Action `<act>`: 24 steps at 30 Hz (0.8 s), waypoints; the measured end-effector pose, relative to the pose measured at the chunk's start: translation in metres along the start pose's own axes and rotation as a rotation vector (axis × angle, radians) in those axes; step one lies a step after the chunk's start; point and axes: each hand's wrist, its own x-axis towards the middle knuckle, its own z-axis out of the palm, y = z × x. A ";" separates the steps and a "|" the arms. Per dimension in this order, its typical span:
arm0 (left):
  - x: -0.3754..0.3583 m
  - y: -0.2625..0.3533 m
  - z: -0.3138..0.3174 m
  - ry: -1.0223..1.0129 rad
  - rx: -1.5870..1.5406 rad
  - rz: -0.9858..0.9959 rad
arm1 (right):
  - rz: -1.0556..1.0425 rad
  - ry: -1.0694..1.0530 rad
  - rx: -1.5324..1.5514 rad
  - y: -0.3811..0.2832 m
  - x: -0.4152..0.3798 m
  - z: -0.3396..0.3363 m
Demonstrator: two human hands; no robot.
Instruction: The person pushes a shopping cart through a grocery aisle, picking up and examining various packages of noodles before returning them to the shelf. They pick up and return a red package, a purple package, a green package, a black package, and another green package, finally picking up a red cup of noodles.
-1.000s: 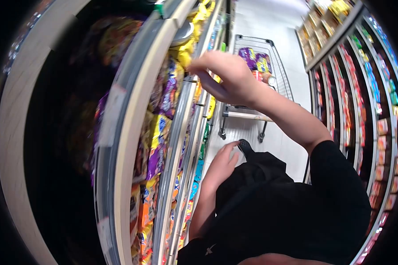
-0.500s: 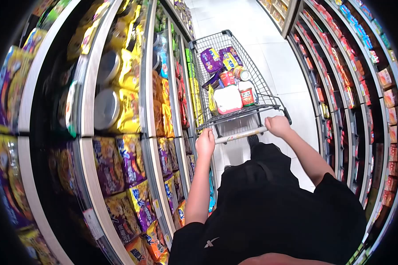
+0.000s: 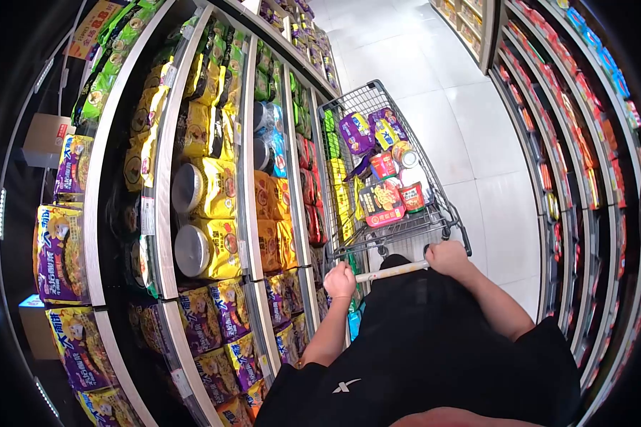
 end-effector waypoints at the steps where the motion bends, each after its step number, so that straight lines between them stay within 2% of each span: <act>1: 0.004 0.004 -0.002 -0.007 0.003 0.003 | -0.001 0.029 -0.002 0.002 0.003 0.000; 4: 0.023 0.010 -0.003 -0.074 0.062 -0.018 | 0.018 -0.011 0.006 0.007 0.020 -0.006; 10: 0.073 0.020 0.008 -0.049 0.051 -0.004 | 0.086 -0.063 -0.012 0.014 0.068 -0.028; 13: 0.105 0.019 0.023 -0.023 0.047 -0.006 | 0.215 -0.234 -0.044 0.017 0.106 -0.047; 14: 0.118 0.019 0.029 -0.001 0.047 0.006 | 0.258 -0.241 -0.068 0.018 0.120 -0.050; 20: 0.205 0.040 0.049 0.094 -0.035 0.008 | 0.216 -0.199 -0.185 0.048 0.201 -0.063; 24: 0.277 0.053 0.061 0.117 -0.069 0.042 | 0.252 -0.255 -0.193 0.063 0.271 -0.090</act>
